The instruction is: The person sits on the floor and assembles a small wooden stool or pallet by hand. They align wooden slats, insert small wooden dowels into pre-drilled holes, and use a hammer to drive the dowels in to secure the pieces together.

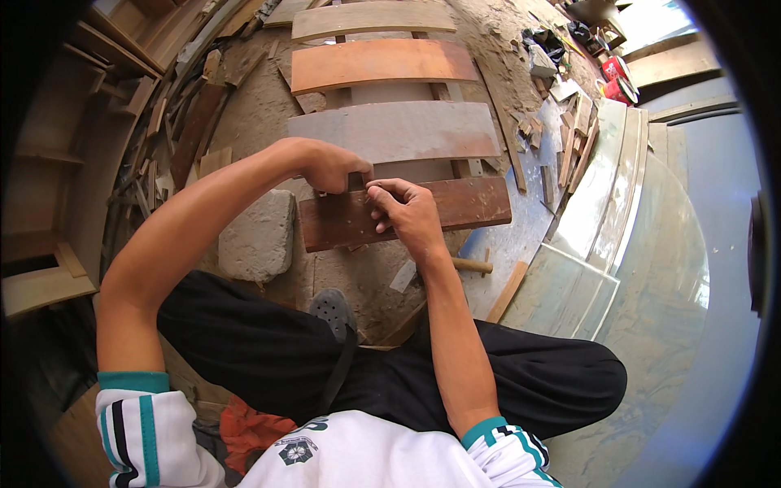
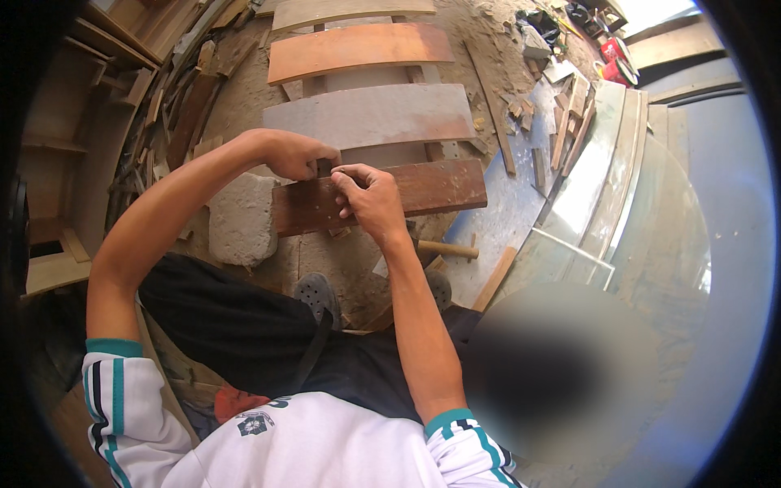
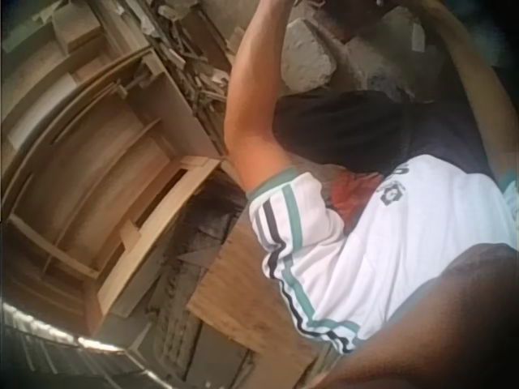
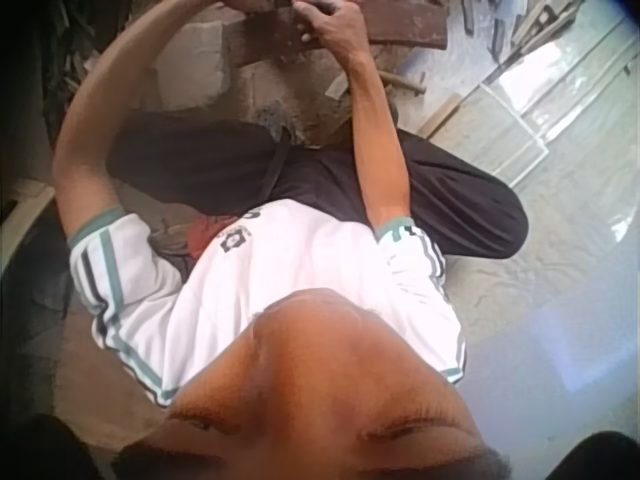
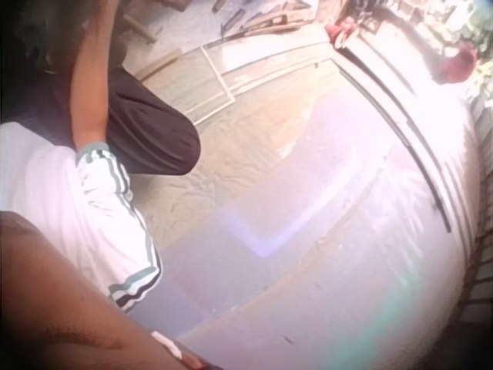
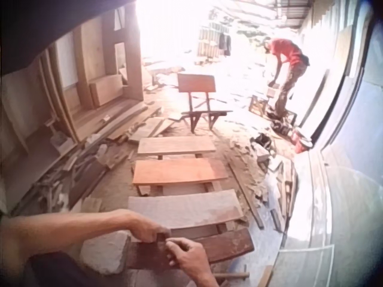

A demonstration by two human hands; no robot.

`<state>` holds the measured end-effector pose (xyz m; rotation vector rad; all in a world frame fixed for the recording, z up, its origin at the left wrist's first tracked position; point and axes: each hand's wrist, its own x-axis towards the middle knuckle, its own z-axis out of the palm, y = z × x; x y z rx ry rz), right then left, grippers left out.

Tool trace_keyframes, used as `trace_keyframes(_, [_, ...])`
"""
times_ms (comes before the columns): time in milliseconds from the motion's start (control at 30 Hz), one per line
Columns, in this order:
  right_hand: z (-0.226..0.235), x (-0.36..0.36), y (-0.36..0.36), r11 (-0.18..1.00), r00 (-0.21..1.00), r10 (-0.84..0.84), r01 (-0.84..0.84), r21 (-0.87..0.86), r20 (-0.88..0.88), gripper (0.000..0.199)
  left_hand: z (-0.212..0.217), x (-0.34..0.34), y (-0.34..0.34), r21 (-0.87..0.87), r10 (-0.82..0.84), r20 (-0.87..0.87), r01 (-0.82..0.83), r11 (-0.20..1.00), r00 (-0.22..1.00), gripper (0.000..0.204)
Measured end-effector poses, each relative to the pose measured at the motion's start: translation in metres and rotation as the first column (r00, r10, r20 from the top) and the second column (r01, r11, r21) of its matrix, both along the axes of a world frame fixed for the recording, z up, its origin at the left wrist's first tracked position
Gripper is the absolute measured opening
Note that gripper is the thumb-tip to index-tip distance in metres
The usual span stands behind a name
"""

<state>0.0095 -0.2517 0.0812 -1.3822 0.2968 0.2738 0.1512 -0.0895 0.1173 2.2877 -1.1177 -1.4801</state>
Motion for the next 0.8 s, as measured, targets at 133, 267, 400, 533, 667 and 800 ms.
trace_keyframes(133, [0.001, 0.001, 0.001, 1.0, 1.0, 0.005, -0.005, -0.013, -0.007, 0.024, -0.001, -0.003, 0.004, -0.048, 0.013, 0.024, -0.012, 0.999, 1.0, 0.053])
trace_keyframes(267, [0.0, 0.0, 0.002, 1.0, 1.0, 0.001, -0.002, -0.015, -0.011, 0.024, 0.009, -0.004, 0.005, -0.066, -0.041, 0.128, 0.05, 0.997, 0.991, 0.051])
trace_keyframes(400, [0.001, -0.001, 0.002, 1.0, 1.0, 0.003, -0.003, -0.03, 0.008, 0.024, 0.041, 0.0, 0.007, -0.045, 0.074, 0.135, -0.068, 0.997, 0.988, 0.052])
trace_keyframes(533, [0.002, 0.0, 0.0, 1.0, 1.0, -0.004, 0.003, -0.022, -0.016, 0.024, 0.046, -0.004, 0.011, -0.05, 0.19, -0.046, -0.192, 0.98, 0.981, 0.054])
trace_keyframes(667, [0.002, 0.0, 0.001, 1.0, 1.0, -0.008, 0.008, -0.007, -0.021, 0.024, 0.034, -0.007, 0.012, -0.07, 0.207, -0.112, -0.216, 0.974, 0.972, 0.053])
trace_keyframes(800, [0.004, 0.001, 0.004, 1.0, 1.0, -0.018, 0.018, -0.007, -0.011, 0.024, 0.017, 0.002, 0.014, 0.012, 0.214, -0.187, -0.216, 0.976, 0.959, 0.057])
